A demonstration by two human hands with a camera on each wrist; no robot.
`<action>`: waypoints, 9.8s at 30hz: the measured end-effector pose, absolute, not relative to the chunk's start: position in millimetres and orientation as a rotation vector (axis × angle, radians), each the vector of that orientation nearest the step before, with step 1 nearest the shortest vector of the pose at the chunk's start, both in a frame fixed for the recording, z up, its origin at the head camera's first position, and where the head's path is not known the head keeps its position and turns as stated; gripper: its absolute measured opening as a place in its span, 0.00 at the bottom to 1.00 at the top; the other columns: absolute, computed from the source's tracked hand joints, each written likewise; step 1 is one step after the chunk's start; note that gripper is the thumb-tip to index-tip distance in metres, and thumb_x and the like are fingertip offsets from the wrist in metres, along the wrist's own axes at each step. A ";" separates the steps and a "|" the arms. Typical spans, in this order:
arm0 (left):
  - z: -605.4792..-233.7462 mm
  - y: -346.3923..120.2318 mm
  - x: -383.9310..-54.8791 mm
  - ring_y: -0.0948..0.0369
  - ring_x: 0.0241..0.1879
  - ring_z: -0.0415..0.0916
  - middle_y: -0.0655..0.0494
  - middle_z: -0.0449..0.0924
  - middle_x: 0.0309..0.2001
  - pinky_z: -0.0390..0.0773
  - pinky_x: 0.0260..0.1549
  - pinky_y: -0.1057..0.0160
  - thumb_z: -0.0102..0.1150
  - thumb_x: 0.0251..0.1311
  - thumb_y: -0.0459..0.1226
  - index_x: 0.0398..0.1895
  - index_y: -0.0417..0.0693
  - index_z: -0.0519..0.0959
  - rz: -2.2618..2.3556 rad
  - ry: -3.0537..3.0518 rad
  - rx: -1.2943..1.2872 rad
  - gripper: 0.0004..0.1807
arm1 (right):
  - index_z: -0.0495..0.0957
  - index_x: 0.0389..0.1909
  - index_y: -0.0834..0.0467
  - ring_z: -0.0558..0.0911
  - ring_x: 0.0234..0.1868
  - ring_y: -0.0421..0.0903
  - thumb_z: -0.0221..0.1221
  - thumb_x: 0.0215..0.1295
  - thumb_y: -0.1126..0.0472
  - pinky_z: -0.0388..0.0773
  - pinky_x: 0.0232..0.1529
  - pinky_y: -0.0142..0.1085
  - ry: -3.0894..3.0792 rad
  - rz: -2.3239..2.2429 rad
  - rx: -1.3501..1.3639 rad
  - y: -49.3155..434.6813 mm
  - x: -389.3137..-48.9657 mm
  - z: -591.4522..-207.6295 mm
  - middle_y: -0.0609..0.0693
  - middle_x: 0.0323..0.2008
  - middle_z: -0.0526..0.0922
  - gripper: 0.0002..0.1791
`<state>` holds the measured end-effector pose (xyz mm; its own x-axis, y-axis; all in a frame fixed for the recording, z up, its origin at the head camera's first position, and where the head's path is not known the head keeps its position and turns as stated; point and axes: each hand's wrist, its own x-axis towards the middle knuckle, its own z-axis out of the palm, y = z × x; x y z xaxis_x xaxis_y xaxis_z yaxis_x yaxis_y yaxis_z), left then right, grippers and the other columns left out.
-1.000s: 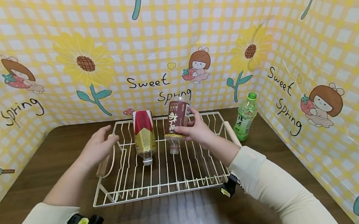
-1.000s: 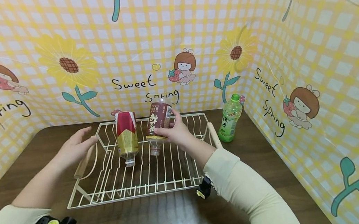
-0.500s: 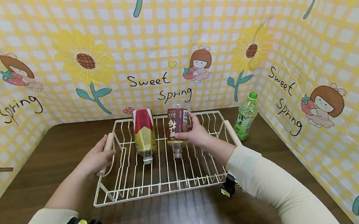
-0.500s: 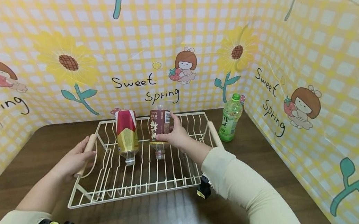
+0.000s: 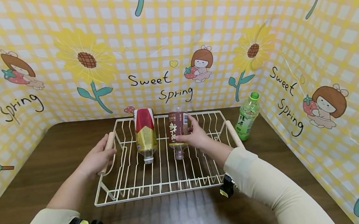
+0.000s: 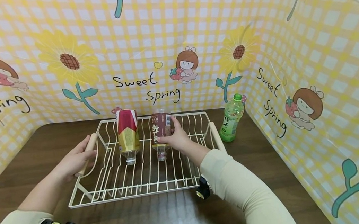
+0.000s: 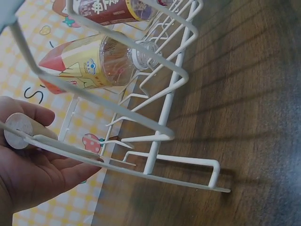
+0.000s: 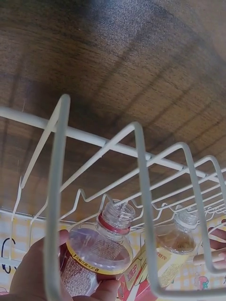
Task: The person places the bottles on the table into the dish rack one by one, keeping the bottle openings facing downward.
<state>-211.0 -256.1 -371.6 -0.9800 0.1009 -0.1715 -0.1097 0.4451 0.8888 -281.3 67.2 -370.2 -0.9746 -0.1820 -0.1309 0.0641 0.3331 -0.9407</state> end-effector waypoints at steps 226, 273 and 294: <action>-351.9 -247.8 -210.3 0.35 0.75 0.39 0.31 0.30 0.77 0.49 0.70 0.36 0.48 0.71 0.50 0.77 0.41 0.25 1.545 2.555 -0.006 0.50 | 0.58 0.75 0.43 0.71 0.58 0.55 0.72 0.51 0.62 0.74 0.56 0.50 2.889 -1.484 -0.606 152.9 -251.5 -298.3 0.59 0.61 0.67 0.51; -334.1 -128.5 -212.4 0.46 0.63 0.69 0.42 0.63 0.71 0.74 0.57 0.55 0.70 0.55 0.37 0.73 0.46 0.61 1.628 2.441 0.530 0.42 | 0.64 0.72 0.44 0.72 0.57 0.50 0.74 0.50 0.57 0.74 0.41 0.37 2.777 -0.938 -0.910 112.3 -227.6 -334.6 0.53 0.61 0.72 0.47; -339.7 -127.2 -212.1 0.52 0.52 0.76 0.44 0.77 0.58 0.75 0.52 0.50 0.73 0.51 0.44 0.64 0.50 0.71 1.355 2.607 0.580 0.35 | 0.65 0.71 0.38 0.71 0.57 0.49 0.73 0.50 0.56 0.75 0.46 0.41 2.801 -0.716 -0.956 109.6 -224.2 -328.7 0.51 0.62 0.72 0.46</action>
<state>-212.1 -127.2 -339.7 -0.9145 0.4019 0.0464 0.2690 0.5183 0.8118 -224.2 109.6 -328.7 -0.7988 -0.5988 0.0586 -0.5535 0.6932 -0.4616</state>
